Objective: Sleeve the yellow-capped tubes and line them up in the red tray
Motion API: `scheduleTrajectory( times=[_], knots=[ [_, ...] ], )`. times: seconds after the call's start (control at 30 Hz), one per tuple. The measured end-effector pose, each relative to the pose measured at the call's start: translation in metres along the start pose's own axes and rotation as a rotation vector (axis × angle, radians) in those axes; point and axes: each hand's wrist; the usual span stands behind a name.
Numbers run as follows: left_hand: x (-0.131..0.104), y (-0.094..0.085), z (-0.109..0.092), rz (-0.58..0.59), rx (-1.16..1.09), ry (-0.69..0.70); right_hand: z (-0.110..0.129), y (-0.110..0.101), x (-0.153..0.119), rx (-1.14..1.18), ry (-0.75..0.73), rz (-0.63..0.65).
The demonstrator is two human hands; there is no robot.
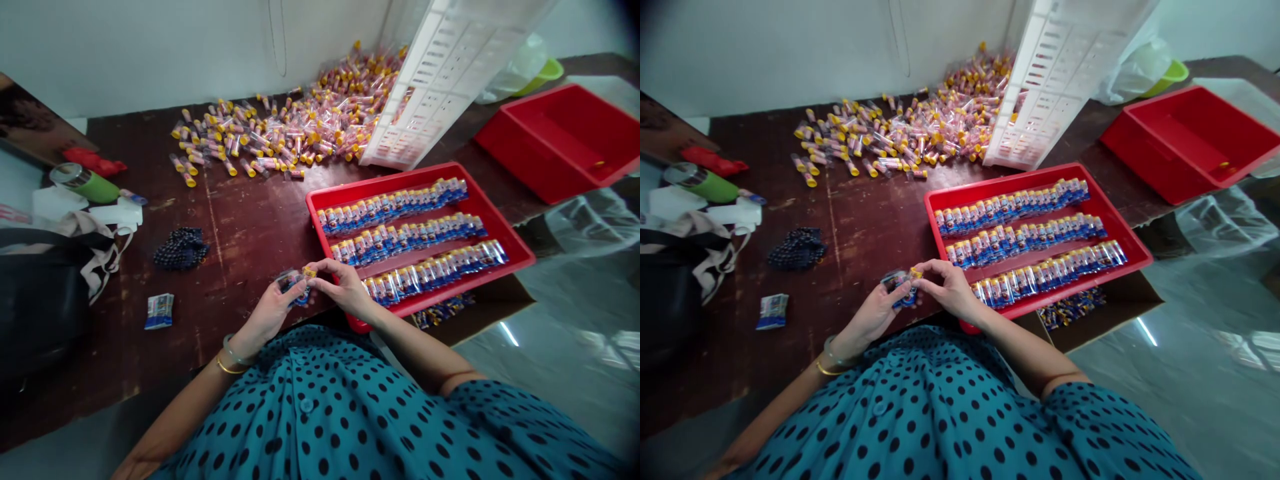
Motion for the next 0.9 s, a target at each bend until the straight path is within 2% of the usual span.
scheduleTrajectory(
  times=[0.2,0.4,0.47,0.53,0.57,0.63,0.73,0.8,0.83,0.9],
  knots=[
    [-0.002,0.0,0.003,-0.003,0.021,-0.012,-0.003,-0.006,0.003,-0.125,-0.076,-0.031],
    [0.001,0.003,0.004,0.001,0.042,-0.023,-0.001,-0.001,0.0,0.112,0.036,0.046],
    [0.003,0.004,0.002,0.017,0.042,-0.014,0.0,-0.008,0.003,0.138,0.013,0.019],
    [0.005,0.004,0.001,0.022,0.03,-0.019,0.002,-0.032,0.011,0.124,-0.062,-0.104],
    [0.006,0.003,0.0,0.016,0.024,-0.031,0.004,-0.051,0.016,0.099,-0.101,-0.192],
    [0.008,-0.002,0.001,0.004,0.021,-0.073,0.008,-0.101,0.025,-0.029,-0.155,-0.386],
    [0.01,-0.011,0.006,0.033,0.05,-0.138,0.013,-0.179,0.03,-0.492,-0.126,-0.603],
    [0.011,-0.016,0.01,0.044,0.061,-0.164,0.011,-0.215,0.028,-0.786,-0.033,-0.618],
    [0.011,-0.017,0.011,0.033,0.059,-0.166,0.01,-0.226,0.027,-0.886,0.013,-0.586],
    [0.011,-0.02,0.012,-0.014,0.037,-0.156,0.007,-0.233,0.03,-1.013,0.046,-0.517]
  ],
)
Point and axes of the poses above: each hand's wrist, its own x-axis towards the middle knuckle, its own y-axis out of the palm, z = x × y
